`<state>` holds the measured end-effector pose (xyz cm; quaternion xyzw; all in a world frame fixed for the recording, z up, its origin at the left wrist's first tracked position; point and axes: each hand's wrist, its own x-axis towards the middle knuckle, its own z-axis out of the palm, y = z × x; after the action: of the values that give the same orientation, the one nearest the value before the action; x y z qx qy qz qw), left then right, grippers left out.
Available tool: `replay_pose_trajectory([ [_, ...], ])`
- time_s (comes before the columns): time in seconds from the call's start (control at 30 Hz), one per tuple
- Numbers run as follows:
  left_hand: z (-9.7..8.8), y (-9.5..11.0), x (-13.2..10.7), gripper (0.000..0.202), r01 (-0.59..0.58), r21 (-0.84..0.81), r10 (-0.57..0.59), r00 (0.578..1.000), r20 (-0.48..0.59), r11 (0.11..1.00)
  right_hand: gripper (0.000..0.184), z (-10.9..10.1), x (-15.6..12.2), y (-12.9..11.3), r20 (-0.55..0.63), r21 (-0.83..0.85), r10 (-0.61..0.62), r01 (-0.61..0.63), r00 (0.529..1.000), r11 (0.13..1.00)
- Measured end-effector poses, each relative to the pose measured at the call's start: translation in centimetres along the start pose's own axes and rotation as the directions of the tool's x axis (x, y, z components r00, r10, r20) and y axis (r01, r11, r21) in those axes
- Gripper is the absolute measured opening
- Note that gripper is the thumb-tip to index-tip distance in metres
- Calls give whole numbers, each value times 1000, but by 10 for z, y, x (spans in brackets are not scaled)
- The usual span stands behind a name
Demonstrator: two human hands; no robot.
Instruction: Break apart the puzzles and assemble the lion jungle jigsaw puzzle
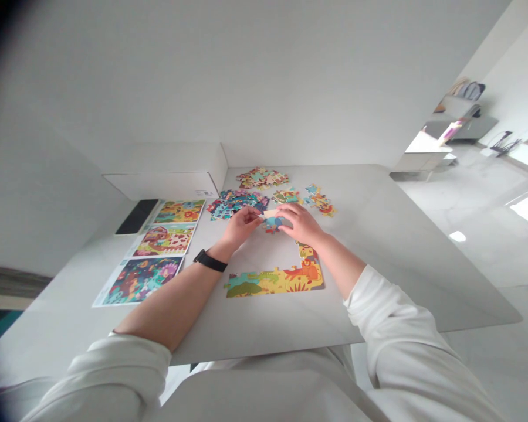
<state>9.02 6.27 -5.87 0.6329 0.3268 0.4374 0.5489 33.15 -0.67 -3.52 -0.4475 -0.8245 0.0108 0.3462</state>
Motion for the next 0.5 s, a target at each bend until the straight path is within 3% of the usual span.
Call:
replay_pose_trajectory([
  [0.13,-3,-2,-1,22,-38,137,42,999,-24,990,29,-6,-4,4,2,-4,29,-29,1000,1000],
  [0.23,-5,-2,-3,16,-106,361,120,993,-16,926,27,-11,-10,13,-9,-8,66,-66,998,998],
  [0.37,-4,-1,-7,22,-287,608,249,957,149,740,23,-14,-17,26,-35,-1,98,-98,995,995],
  [0.5,1,-1,-12,29,-395,669,222,917,332,629,20,-11,-21,33,-13,12,141,-141,990,990],
])
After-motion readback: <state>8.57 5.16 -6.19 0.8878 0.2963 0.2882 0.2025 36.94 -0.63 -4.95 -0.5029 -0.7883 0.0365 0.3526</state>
